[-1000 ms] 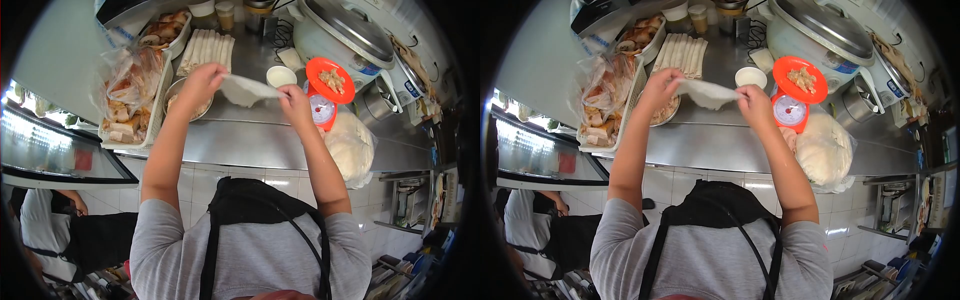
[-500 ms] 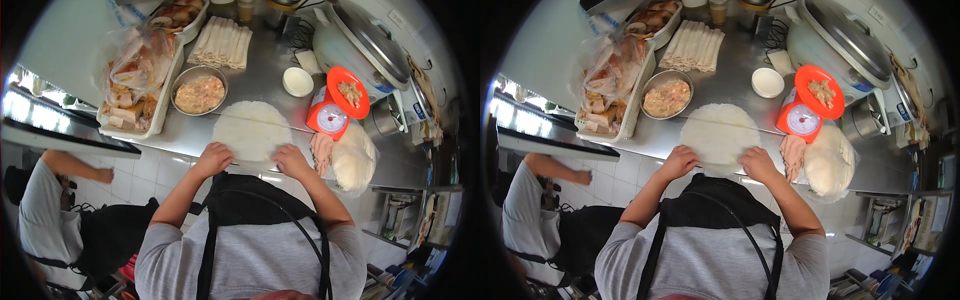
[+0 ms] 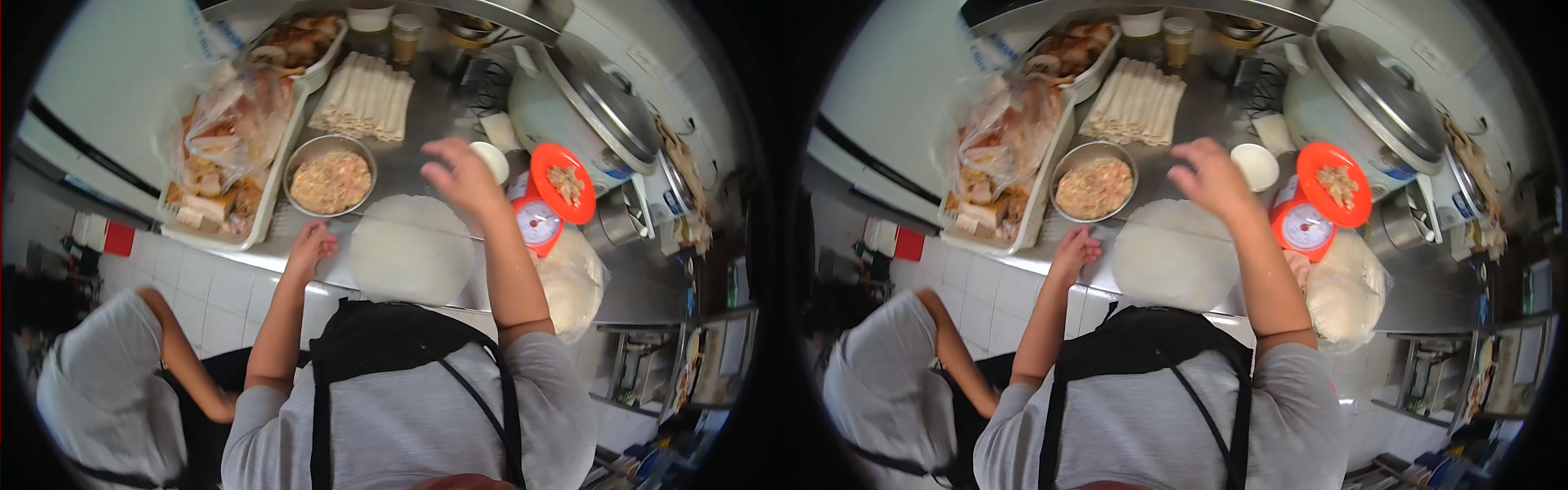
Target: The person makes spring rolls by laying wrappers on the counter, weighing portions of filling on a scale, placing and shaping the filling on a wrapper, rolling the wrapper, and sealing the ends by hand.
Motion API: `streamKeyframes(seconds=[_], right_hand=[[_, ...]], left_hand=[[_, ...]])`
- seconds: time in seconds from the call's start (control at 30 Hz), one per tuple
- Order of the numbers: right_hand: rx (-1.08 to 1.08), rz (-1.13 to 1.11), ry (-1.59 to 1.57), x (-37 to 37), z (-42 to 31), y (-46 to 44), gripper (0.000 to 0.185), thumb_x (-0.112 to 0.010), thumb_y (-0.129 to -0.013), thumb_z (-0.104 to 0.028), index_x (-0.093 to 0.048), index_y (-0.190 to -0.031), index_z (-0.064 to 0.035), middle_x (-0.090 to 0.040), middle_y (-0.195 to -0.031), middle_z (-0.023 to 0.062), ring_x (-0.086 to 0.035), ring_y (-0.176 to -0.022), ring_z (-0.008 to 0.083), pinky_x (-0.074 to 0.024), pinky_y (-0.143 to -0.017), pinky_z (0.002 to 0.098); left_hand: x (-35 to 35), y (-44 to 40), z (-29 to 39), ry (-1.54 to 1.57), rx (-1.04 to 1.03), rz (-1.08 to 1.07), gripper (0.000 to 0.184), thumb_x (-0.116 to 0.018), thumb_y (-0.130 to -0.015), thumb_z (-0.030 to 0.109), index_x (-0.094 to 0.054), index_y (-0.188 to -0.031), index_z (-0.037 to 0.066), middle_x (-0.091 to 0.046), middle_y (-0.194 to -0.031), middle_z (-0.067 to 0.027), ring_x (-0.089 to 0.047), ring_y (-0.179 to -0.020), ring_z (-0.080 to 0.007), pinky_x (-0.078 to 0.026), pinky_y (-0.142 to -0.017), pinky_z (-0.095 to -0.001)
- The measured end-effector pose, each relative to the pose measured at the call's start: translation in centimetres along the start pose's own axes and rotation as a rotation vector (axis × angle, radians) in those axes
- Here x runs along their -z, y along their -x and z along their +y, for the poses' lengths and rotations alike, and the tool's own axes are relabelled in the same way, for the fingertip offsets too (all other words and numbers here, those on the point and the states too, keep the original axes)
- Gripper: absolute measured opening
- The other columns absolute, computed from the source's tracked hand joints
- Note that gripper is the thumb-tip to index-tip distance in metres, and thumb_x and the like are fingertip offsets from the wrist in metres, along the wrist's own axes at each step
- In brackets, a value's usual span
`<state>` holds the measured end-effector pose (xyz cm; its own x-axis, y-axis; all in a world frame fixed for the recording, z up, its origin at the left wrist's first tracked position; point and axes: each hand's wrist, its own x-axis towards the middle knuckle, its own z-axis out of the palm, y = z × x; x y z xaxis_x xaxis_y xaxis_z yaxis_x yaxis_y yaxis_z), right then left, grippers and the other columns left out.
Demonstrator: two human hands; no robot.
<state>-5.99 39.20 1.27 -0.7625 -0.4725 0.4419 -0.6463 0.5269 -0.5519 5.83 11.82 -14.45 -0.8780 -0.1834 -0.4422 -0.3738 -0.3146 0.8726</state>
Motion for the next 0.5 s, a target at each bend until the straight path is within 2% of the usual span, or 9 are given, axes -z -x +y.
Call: streamKeyframes(seconds=[0.03, 0.1, 0.17, 0.27, 0.37, 0.5], right_hand=[[-0.004, 0.13, 0.057, 1.5, 0.9, -0.4, 0.03, -0.065, -0.075, -0.02, -0.06, -0.101, -0.0045, -0.058, -0.097, 0.0156, -0.056, -0.09, 0.0326, -0.0453, -0.078, 0.0368], [-0.319, 0.225, 0.187, 5.3, 4.3, -0.1, 0.037, -0.064, -0.076, -0.019, -0.058, -0.107, -0.001, -0.056, -0.109, 0.0206, -0.053, -0.102, 0.034, -0.0435, -0.086, 0.0376], [-0.512, 0.321, 0.557, 8.8, 7.1, 1.6, 0.051, -0.067, -0.073, -0.031, -0.055, -0.112, -0.0005, -0.055, -0.11, 0.0229, -0.053, -0.102, 0.0354, -0.0426, -0.088, 0.0378], [-0.84, 0.309, 0.698, 11.8, 14.0, 4.5, 0.067, -0.067, -0.067, -0.046, -0.052, -0.115, -0.0016, -0.053, -0.114, 0.0241, -0.052, -0.104, 0.0365, -0.0424, -0.089, 0.039], [-1.14, 0.161, 0.487, 12.8, 12.8, 4.7, 0.075, -0.067, -0.062, -0.054, -0.052, -0.115, -0.0024, -0.053, -0.114, 0.0245, -0.052, -0.105, 0.0364, -0.0429, -0.088, 0.0409], [-0.97, 0.106, 0.668, 10.8, 11.9, 5.1, 0.06, -0.063, -0.069, -0.044, -0.054, -0.112, -0.0036, -0.056, -0.107, 0.0228, -0.056, -0.098, 0.0354, -0.0456, -0.082, 0.0424]], left_hand=[[0.4, -0.1, -0.4, 0.027, -0.022, -0.021, 0.032, -0.046, -0.091, 0.026, -0.04, -0.115, 0.005, -0.058, -0.081, -0.0072, -0.059, -0.067, -0.0162, -0.048, -0.06, -0.0272], [1.4, -0.5, -1.3, 0.084, -0.062, -0.051, 0.029, -0.045, -0.092, 0.024, -0.042, -0.113, 0.005, -0.058, -0.08, -0.0074, -0.059, -0.065, -0.0168, -0.049, -0.059, -0.0284], [2.0, -0.8, -1.2, 0.133, -0.038, -0.058, 0.028, -0.045, -0.092, 0.022, -0.041, -0.114, 0.005, -0.058, -0.079, -0.0078, -0.059, -0.064, -0.0172, -0.051, -0.057, -0.0296], [1.4, -0.6, -0.4, 0.14, -0.014, -0.04, 0.027, -0.045, -0.091, 0.021, -0.041, -0.113, 0.005, -0.058, -0.078, -0.0083, -0.059, -0.061, -0.0175, -0.051, -0.055, -0.0299], [1.6, -0.4, -0.4, 0.127, -0.015, -0.041, 0.028, -0.045, -0.091, 0.018, -0.041, -0.113, 0.003, -0.057, -0.079, -0.0084, -0.059, -0.062, -0.0171, -0.052, -0.056, -0.0299], [1.7, -0.4, -0.5, 0.141, -0.029, -0.047, 0.026, -0.045, -0.091, 0.018, -0.041, -0.112, 0.003, -0.057, -0.078, -0.0084, -0.059, -0.061, -0.0172, -0.051, -0.055, -0.0297]])
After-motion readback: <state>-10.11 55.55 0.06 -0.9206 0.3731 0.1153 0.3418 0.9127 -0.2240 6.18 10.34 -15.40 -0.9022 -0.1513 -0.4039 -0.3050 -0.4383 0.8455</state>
